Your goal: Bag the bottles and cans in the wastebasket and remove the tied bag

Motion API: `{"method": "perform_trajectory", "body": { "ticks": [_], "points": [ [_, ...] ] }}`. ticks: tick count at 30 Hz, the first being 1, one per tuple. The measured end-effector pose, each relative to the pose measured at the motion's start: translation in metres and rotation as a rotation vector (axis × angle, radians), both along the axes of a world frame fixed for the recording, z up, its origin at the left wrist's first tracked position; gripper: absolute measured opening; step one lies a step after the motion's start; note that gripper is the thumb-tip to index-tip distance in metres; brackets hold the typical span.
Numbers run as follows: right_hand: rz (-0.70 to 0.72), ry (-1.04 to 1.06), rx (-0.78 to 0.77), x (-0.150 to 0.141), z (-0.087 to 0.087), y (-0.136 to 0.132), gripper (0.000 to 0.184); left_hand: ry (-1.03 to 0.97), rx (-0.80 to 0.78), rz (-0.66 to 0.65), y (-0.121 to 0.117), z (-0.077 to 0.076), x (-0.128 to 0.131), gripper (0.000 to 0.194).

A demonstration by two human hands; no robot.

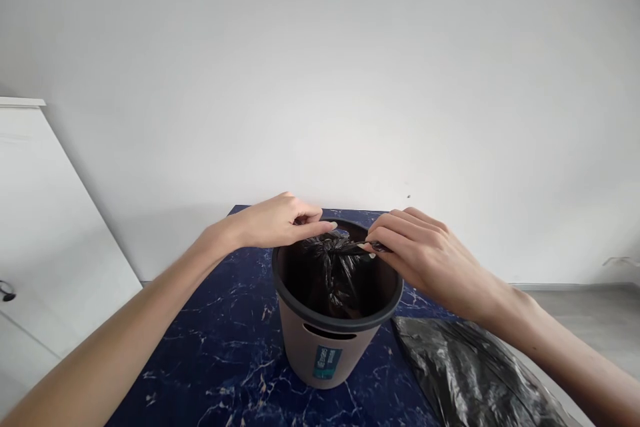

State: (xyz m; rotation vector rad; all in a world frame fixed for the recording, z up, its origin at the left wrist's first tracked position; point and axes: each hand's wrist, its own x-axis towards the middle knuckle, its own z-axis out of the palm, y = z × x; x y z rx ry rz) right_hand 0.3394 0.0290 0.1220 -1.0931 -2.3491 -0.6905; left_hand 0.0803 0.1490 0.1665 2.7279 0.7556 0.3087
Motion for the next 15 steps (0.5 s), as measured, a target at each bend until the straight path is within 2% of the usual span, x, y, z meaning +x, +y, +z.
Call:
{"method": "perform_trajectory", "body": {
  "ticks": [7, 15],
  "points": [
    [-0.037, -0.042, -0.041, 0.013, -0.008, -0.003, 0.022, -0.029, 0.05, 0.029, 0.004, -0.003, -0.006, 0.055],
    [-0.082, 0.011, -0.166, 0.026, -0.012, -0.008, 0.036, -0.033, 0.063, 0.019, 0.019, -0.014, -0.028, 0.049]
  ]
}}
